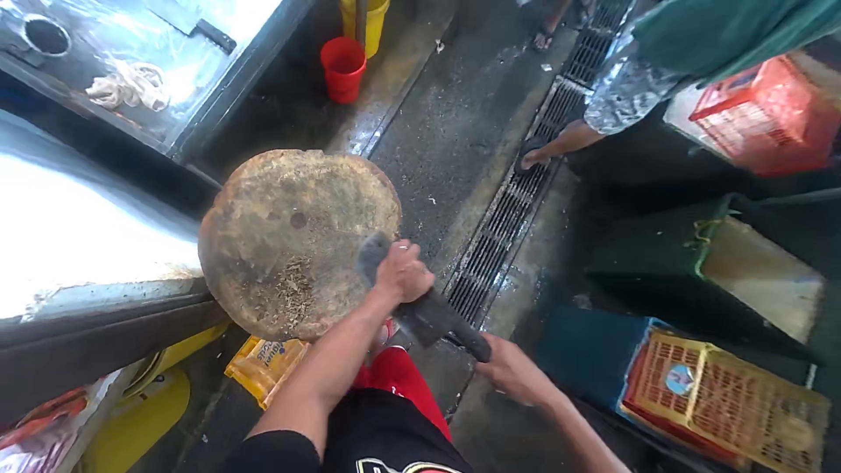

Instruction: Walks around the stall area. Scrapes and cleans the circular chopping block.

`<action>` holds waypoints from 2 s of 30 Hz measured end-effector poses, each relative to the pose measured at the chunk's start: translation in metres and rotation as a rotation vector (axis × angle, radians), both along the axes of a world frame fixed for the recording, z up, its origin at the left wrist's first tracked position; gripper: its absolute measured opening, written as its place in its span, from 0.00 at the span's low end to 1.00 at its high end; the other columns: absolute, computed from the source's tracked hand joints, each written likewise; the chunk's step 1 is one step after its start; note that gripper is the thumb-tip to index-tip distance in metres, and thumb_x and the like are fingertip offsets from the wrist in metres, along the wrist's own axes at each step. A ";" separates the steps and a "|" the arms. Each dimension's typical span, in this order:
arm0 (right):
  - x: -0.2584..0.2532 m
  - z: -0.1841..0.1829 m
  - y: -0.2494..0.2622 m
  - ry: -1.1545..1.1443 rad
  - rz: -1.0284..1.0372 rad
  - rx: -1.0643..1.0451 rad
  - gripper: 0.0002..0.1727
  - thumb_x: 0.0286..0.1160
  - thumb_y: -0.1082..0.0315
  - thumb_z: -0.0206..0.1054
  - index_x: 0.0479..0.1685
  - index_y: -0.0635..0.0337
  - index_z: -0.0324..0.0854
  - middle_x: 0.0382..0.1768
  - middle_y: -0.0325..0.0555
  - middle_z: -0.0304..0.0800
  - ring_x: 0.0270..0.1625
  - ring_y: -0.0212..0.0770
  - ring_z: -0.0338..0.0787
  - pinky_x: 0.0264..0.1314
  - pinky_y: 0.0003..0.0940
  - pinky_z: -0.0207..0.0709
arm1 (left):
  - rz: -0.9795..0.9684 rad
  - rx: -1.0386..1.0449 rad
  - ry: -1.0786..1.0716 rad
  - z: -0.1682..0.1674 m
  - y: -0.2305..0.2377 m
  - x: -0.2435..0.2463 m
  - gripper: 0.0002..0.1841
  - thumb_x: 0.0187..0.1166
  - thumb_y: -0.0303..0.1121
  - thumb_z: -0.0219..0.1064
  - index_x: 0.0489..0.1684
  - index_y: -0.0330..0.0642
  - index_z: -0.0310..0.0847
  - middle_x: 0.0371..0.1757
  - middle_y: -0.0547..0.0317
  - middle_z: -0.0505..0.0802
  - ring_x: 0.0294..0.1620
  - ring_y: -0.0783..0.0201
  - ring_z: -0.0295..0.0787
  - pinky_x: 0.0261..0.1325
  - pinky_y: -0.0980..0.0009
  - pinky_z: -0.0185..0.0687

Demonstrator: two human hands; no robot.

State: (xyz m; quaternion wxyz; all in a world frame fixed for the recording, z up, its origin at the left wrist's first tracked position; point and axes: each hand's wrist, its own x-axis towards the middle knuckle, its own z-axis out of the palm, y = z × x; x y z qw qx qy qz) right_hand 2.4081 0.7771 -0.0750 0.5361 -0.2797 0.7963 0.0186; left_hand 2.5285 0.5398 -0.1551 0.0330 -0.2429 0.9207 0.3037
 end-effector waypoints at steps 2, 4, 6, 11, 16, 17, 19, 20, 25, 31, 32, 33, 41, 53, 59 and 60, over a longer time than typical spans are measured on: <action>-0.010 -0.004 -0.002 -0.009 -0.012 0.003 0.23 0.63 0.64 0.78 0.61 0.56 0.82 0.39 0.54 0.91 0.33 0.52 0.92 0.40 0.59 0.88 | -0.018 0.009 0.016 -0.003 -0.003 -0.011 0.25 0.82 0.50 0.53 0.28 0.43 0.91 0.61 0.55 0.90 0.76 0.52 0.77 0.84 0.54 0.66; 0.008 -0.007 -0.029 -0.032 0.100 -0.011 0.25 0.65 0.63 0.77 0.64 0.58 0.82 0.44 0.57 0.92 0.40 0.55 0.94 0.47 0.62 0.88 | 0.071 0.044 -0.037 0.001 -0.018 0.025 0.23 0.82 0.50 0.54 0.33 0.45 0.92 0.66 0.59 0.90 0.81 0.55 0.74 0.86 0.54 0.66; 0.040 -0.003 -0.062 -0.059 0.233 -0.018 0.26 0.66 0.61 0.78 0.64 0.58 0.81 0.48 0.59 0.92 0.52 0.59 0.93 0.58 0.66 0.84 | 0.178 -0.043 -0.029 -0.005 -0.029 0.083 0.23 0.82 0.48 0.54 0.28 0.45 0.91 0.61 0.56 0.92 0.78 0.52 0.78 0.88 0.51 0.62; 0.043 -0.001 -0.055 -0.018 0.238 -0.024 0.25 0.63 0.59 0.78 0.61 0.56 0.82 0.45 0.56 0.93 0.50 0.57 0.93 0.55 0.65 0.84 | 0.192 -0.078 -0.026 0.000 -0.024 0.090 0.24 0.82 0.49 0.53 0.24 0.44 0.89 0.57 0.51 0.92 0.73 0.50 0.81 0.87 0.50 0.61; -0.017 -0.002 -0.025 0.022 0.066 -0.025 0.23 0.62 0.65 0.78 0.60 0.56 0.83 0.39 0.54 0.91 0.36 0.53 0.92 0.42 0.61 0.87 | 0.051 -0.002 0.052 -0.005 -0.016 0.000 0.24 0.82 0.50 0.53 0.27 0.44 0.91 0.58 0.55 0.91 0.74 0.54 0.79 0.86 0.53 0.63; -0.012 -0.002 -0.034 0.003 0.084 -0.020 0.24 0.63 0.65 0.78 0.61 0.56 0.83 0.41 0.55 0.91 0.37 0.53 0.92 0.44 0.61 0.87 | 0.061 0.011 0.046 -0.005 -0.022 0.008 0.23 0.82 0.49 0.55 0.28 0.45 0.91 0.60 0.56 0.91 0.76 0.54 0.78 0.87 0.54 0.63; 0.012 0.003 -0.060 -0.022 0.186 -0.001 0.26 0.65 0.65 0.78 0.65 0.59 0.81 0.46 0.59 0.92 0.46 0.57 0.93 0.53 0.64 0.86 | 0.127 -0.005 0.045 -0.005 -0.032 0.046 0.23 0.83 0.48 0.55 0.27 0.44 0.90 0.60 0.56 0.91 0.78 0.55 0.77 0.90 0.54 0.61; 0.025 0.004 -0.067 -0.022 0.225 0.007 0.26 0.64 0.63 0.78 0.64 0.59 0.81 0.46 0.58 0.92 0.48 0.58 0.93 0.54 0.64 0.85 | 0.152 -0.035 0.035 -0.006 -0.036 0.063 0.24 0.83 0.49 0.54 0.24 0.43 0.89 0.57 0.54 0.92 0.77 0.53 0.78 0.90 0.53 0.60; 0.009 -0.007 -0.032 -0.011 0.112 -0.018 0.23 0.63 0.62 0.78 0.60 0.56 0.82 0.41 0.54 0.91 0.41 0.53 0.93 0.48 0.61 0.87 | 0.073 -0.056 0.001 -0.003 -0.021 0.030 0.25 0.82 0.50 0.52 0.26 0.44 0.90 0.57 0.53 0.92 0.73 0.52 0.80 0.86 0.51 0.63; 0.005 -0.005 -0.056 0.009 0.141 -0.024 0.26 0.65 0.64 0.78 0.65 0.60 0.81 0.46 0.59 0.92 0.47 0.58 0.93 0.53 0.65 0.85 | 0.024 -0.095 0.142 -0.013 -0.042 0.022 0.22 0.81 0.45 0.57 0.19 0.45 0.88 0.50 0.55 0.92 0.70 0.52 0.82 0.86 0.52 0.65; 0.022 -0.006 -0.067 0.004 0.170 -0.024 0.27 0.65 0.63 0.77 0.65 0.60 0.80 0.47 0.59 0.92 0.50 0.60 0.93 0.56 0.65 0.84 | 0.037 -0.142 0.137 -0.015 -0.051 0.043 0.22 0.81 0.45 0.57 0.17 0.45 0.86 0.48 0.54 0.91 0.68 0.52 0.82 0.86 0.52 0.65; 0.037 -0.007 -0.071 -0.006 0.177 -0.031 0.26 0.65 0.61 0.76 0.64 0.60 0.80 0.46 0.58 0.92 0.50 0.59 0.93 0.56 0.64 0.84 | 0.041 -0.182 0.107 -0.016 -0.054 0.059 0.23 0.81 0.45 0.56 0.15 0.46 0.85 0.46 0.55 0.91 0.66 0.52 0.83 0.85 0.52 0.66; 0.001 -0.020 -0.029 0.009 -0.006 -0.067 0.23 0.62 0.63 0.77 0.59 0.57 0.82 0.38 0.53 0.91 0.36 0.52 0.92 0.43 0.60 0.87 | -0.078 -0.182 0.075 -0.014 -0.037 -0.012 0.23 0.81 0.48 0.56 0.19 0.46 0.87 0.46 0.57 0.91 0.64 0.54 0.83 0.82 0.53 0.67; 0.030 -0.010 -0.046 0.085 0.073 -0.057 0.26 0.63 0.63 0.78 0.64 0.57 0.82 0.38 0.55 0.92 0.39 0.56 0.93 0.46 0.64 0.86 | 0.029 -0.158 0.138 -0.013 -0.044 0.029 0.22 0.81 0.50 0.58 0.22 0.48 0.90 0.51 0.60 0.93 0.69 0.56 0.83 0.86 0.53 0.64; 0.058 -0.006 -0.065 0.068 0.162 -0.028 0.31 0.65 0.62 0.79 0.71 0.60 0.78 0.46 0.60 0.93 0.48 0.60 0.95 0.55 0.66 0.86 | 0.058 -0.163 0.153 -0.013 -0.050 0.071 0.23 0.82 0.48 0.56 0.27 0.41 0.88 0.56 0.52 0.93 0.73 0.51 0.82 0.87 0.54 0.63; 0.066 -0.003 -0.065 0.069 0.186 -0.020 0.30 0.66 0.61 0.78 0.70 0.59 0.79 0.46 0.59 0.94 0.50 0.59 0.94 0.57 0.65 0.85 | 0.082 -0.189 0.165 -0.013 -0.048 0.084 0.23 0.82 0.47 0.56 0.22 0.42 0.86 0.52 0.51 0.93 0.70 0.50 0.83 0.85 0.54 0.66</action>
